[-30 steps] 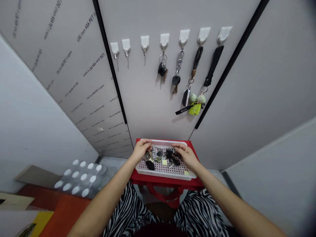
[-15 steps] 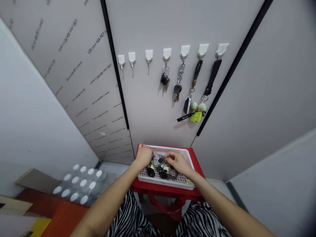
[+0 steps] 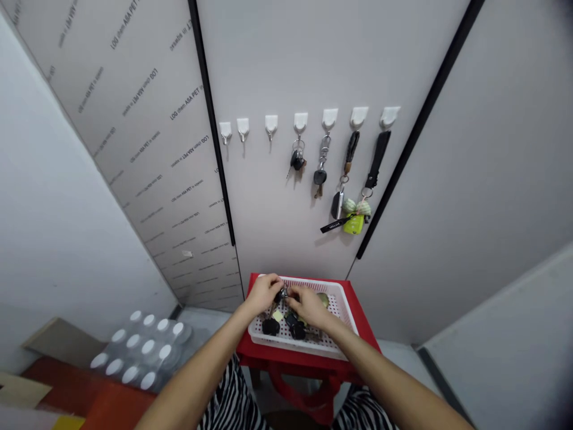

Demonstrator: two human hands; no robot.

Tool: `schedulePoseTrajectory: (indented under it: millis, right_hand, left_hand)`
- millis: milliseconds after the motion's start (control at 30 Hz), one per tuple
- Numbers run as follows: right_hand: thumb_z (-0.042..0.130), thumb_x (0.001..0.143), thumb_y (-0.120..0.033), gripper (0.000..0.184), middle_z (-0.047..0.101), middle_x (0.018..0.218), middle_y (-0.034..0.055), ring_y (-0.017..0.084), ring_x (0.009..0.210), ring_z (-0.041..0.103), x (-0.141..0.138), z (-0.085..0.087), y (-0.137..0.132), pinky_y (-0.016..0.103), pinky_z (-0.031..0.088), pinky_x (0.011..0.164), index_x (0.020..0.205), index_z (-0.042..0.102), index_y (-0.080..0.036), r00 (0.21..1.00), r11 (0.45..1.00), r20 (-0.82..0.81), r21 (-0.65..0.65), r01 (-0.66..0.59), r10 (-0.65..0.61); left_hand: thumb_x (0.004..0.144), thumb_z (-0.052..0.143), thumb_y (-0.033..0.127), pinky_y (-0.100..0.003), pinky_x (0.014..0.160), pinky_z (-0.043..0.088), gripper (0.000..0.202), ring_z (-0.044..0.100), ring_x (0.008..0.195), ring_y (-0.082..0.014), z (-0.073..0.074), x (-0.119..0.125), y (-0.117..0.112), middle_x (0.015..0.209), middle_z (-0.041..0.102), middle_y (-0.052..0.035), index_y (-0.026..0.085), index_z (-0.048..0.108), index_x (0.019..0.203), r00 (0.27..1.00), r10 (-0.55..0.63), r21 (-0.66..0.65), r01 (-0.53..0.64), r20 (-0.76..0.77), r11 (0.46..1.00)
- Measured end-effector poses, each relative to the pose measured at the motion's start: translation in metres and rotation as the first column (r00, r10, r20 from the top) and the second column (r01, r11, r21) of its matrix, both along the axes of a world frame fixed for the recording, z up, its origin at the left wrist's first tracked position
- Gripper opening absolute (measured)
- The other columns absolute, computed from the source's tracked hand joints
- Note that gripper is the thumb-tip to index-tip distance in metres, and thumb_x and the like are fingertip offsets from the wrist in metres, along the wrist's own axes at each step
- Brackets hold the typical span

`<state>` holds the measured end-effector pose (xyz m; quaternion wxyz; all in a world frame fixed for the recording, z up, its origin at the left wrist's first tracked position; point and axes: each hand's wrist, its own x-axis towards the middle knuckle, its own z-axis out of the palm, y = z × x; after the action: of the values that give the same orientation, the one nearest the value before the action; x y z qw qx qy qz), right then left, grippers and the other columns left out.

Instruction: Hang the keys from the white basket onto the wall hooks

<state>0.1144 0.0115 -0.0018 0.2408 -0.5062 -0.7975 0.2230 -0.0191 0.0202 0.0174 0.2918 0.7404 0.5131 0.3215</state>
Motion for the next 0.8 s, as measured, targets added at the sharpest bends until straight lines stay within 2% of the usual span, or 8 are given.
schedulePoseTrajectory:
  millis: [133,233,333,400,500,633,700,800]
  right_hand:
    - [0.036,0.065,-0.022,0.01,0.049,0.052,-0.002,0.009,0.047,0.044,0.004,0.004,0.0,0.019,0.032,0.046,0.065,0.044,-0.015,0.965,0.984,-0.257,-0.18,-0.001,-0.046]
    - [0.035,0.067,-0.025,0.013,0.043,0.045,-0.0049,0.006,0.039,0.038,0.01,0.017,0.001,0.017,0.03,0.04,0.068,0.043,-0.015,0.902,0.959,-0.409,-0.283,0.019,-0.138]
    - [0.039,0.065,-0.025,0.014,0.041,0.043,-0.0047,0.006,0.039,0.035,0.013,0.037,0.004,0.017,0.028,0.039,0.061,0.047,-0.014,0.91,0.976,-0.399,-0.217,0.028,-0.115]
    - [0.043,0.062,-0.023,0.012,0.043,0.044,-0.0041,0.006,0.041,0.037,0.014,0.051,0.008,0.017,0.029,0.041,0.06,0.05,-0.014,0.931,0.991,-0.362,-0.133,0.0,-0.049]
    - [0.045,0.061,-0.023,0.013,0.045,0.044,-0.0044,0.007,0.042,0.039,0.013,0.069,0.017,0.019,0.031,0.043,0.067,0.051,-0.013,0.921,0.996,-0.388,-0.093,0.008,-0.044]
    - [0.047,0.06,-0.026,0.02,0.053,0.056,0.0002,0.009,0.051,0.047,0.002,0.096,0.032,0.022,0.037,0.052,0.073,0.051,-0.011,0.876,0.998,-0.48,-0.053,0.033,-0.054]
    - [0.047,0.06,-0.025,0.023,0.055,0.064,0.003,0.011,0.058,0.049,-0.007,0.116,0.038,0.023,0.039,0.058,0.077,0.052,-0.01,0.868,0.998,-0.496,0.044,0.047,-0.018]
    - [0.042,0.064,-0.024,0.035,0.057,0.071,0.0046,0.012,0.064,0.051,-0.024,0.152,0.047,0.025,0.04,0.062,0.096,0.047,-0.011,0.862,0.969,-0.507,0.223,0.108,0.021]
  left_hand:
    - [0.066,0.034,0.024,-0.019,0.054,0.034,0.022,0.044,0.056,-0.0095,0.003,-0.003,-0.001,0.058,0.051,-0.0003,0.012,0.052,0.064,0.996,0.045,-0.04,-0.042,0.076,0.998]
    - [0.063,0.039,0.021,-0.021,0.062,0.035,0.02,0.046,0.066,-0.011,0.001,-0.003,-0.002,0.07,0.055,-0.0025,0.013,0.053,0.075,0.994,0.001,-0.027,0.001,0.106,1.0]
    - [0.061,0.043,0.02,-0.022,0.071,0.033,0.024,0.045,0.077,-0.0122,0.001,0.004,-0.006,0.083,0.055,-0.0034,0.014,0.052,0.083,0.978,-0.111,0.005,0.112,0.175,0.994]
    - [0.065,0.039,0.023,-0.021,0.066,0.034,0.021,0.046,0.071,-0.0116,0.004,0.011,-0.007,0.075,0.055,-0.0023,0.013,0.054,0.075,0.959,-0.152,-0.031,0.163,0.239,0.986]
    - [0.066,0.036,0.03,-0.02,0.054,0.033,0.025,0.042,0.055,-0.0094,0.014,0.017,-0.005,0.055,0.049,0.0004,0.011,0.051,0.059,0.916,-0.098,-0.099,0.147,0.389,0.984]
    - [0.064,0.039,0.033,-0.019,0.047,0.029,0.026,0.037,0.046,-0.0067,0.043,0.014,0.008,0.047,0.042,0.0026,0.012,0.046,0.052,0.838,-0.001,-0.101,0.067,0.546,0.993]
    - [0.063,0.041,0.031,-0.018,0.045,0.027,0.024,0.035,0.044,-0.0058,0.067,0.011,0.018,0.045,0.04,0.0032,0.012,0.045,0.05,0.821,0.014,-0.054,0.02,0.57,0.998]
    - [0.062,0.042,0.026,-0.017,0.044,0.026,0.02,0.035,0.043,-0.0049,0.112,0.007,0.036,0.044,0.04,0.0033,0.012,0.046,0.049,0.781,-0.003,0.04,-0.028,0.625,0.999]
